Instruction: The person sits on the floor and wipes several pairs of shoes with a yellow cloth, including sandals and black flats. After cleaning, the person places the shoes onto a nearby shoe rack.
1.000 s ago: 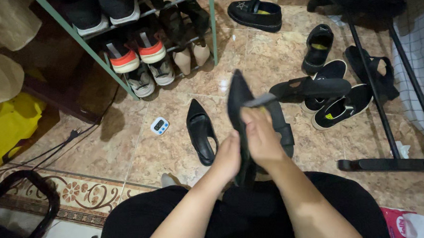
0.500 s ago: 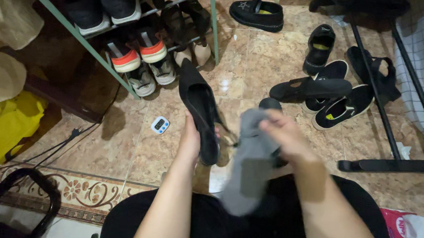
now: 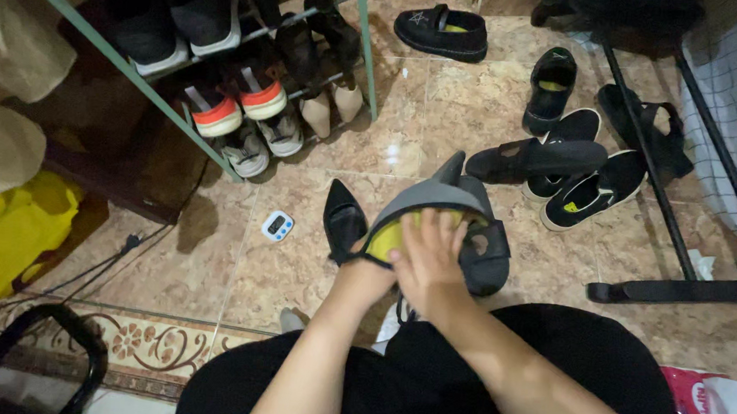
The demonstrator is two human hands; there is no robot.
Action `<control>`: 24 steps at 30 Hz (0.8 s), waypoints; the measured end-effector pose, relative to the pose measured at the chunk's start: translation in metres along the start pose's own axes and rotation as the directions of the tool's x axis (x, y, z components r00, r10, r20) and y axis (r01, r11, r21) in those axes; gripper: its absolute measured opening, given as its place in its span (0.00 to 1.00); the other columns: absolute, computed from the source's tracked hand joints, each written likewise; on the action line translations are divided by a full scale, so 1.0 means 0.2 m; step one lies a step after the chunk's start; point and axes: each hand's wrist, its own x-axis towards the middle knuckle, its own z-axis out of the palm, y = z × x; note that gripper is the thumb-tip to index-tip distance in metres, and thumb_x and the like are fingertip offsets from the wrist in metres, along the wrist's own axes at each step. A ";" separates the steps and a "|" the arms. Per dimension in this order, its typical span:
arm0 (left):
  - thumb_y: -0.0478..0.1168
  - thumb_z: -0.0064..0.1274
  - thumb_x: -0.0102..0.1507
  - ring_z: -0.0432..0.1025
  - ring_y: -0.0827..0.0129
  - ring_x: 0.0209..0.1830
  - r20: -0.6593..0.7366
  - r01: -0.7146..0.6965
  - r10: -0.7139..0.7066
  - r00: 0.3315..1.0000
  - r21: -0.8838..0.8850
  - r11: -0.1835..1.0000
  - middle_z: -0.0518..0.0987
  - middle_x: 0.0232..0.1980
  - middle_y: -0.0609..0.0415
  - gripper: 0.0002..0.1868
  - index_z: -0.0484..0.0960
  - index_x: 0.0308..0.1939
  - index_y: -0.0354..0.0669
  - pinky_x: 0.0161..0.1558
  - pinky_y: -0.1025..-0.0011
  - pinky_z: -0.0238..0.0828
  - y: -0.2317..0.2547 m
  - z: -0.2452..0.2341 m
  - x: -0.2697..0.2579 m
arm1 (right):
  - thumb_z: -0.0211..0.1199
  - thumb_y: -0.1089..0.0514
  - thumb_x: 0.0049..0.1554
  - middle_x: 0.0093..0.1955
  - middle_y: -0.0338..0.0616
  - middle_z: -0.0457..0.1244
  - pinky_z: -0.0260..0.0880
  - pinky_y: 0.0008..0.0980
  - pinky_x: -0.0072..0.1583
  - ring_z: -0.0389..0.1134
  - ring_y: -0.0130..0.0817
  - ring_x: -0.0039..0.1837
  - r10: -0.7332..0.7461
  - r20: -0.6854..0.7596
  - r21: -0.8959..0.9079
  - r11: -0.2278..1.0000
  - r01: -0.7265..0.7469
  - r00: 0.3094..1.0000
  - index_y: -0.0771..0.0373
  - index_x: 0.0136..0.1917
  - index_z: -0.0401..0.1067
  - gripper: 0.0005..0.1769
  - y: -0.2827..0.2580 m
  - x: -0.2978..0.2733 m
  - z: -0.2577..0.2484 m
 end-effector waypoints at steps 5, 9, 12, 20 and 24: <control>0.51 0.64 0.62 0.75 0.43 0.57 -0.049 -0.358 0.378 0.925 0.225 0.906 0.79 0.55 0.31 0.30 0.79 0.59 0.30 0.58 0.61 0.69 0.05 0.02 -0.03 | 0.55 0.54 0.65 0.81 0.75 0.42 0.42 0.53 0.77 0.42 0.70 0.82 0.092 -0.410 0.385 0.919 0.080 0.907 0.75 0.78 0.51 0.35 0.33 0.08 0.07; 0.49 0.54 0.66 0.78 0.53 0.46 0.124 -0.180 0.195 0.973 -0.124 0.976 0.82 0.46 0.38 0.23 0.79 0.53 0.30 0.49 0.67 0.72 -0.10 0.13 0.00 | 0.44 0.57 0.72 0.66 0.51 0.69 0.68 0.30 0.68 0.69 0.39 0.64 0.295 -0.001 0.572 0.784 -0.241 0.956 0.63 0.71 0.71 0.21 0.57 0.11 0.00; 0.50 0.48 0.74 0.76 0.61 0.35 0.256 0.099 -0.030 0.966 -0.263 0.960 0.81 0.37 0.41 0.23 0.80 0.41 0.29 0.42 0.68 0.73 -0.28 0.23 0.04 | 0.52 0.60 0.65 0.70 0.45 0.62 0.61 0.31 0.70 0.62 0.30 0.70 0.359 -0.001 0.989 0.140 -0.053 0.933 0.66 0.77 0.60 0.28 0.50 0.11 -0.02; 0.68 0.27 0.72 0.81 0.58 0.34 0.400 0.391 -0.120 0.909 -0.716 0.578 0.84 0.38 0.42 0.43 0.81 0.51 0.30 0.39 0.63 0.80 -0.28 0.15 0.02 | 0.53 0.62 0.65 0.65 0.49 0.63 0.61 0.46 0.58 0.63 0.43 0.63 0.235 0.352 0.935 -0.122 -0.332 0.906 0.64 0.78 0.63 0.28 0.39 0.12 -0.06; 0.72 0.24 0.67 0.81 0.56 0.34 0.503 0.570 -0.268 0.822 -0.739 0.360 0.84 0.39 0.42 0.46 0.79 0.55 0.33 0.39 0.60 0.81 -0.13 0.10 0.04 | 0.56 0.61 0.62 0.68 0.39 0.63 0.61 0.30 0.69 0.63 0.31 0.69 0.185 0.054 0.999 -0.006 -0.053 0.981 0.63 0.74 0.63 0.26 0.39 0.14 -0.03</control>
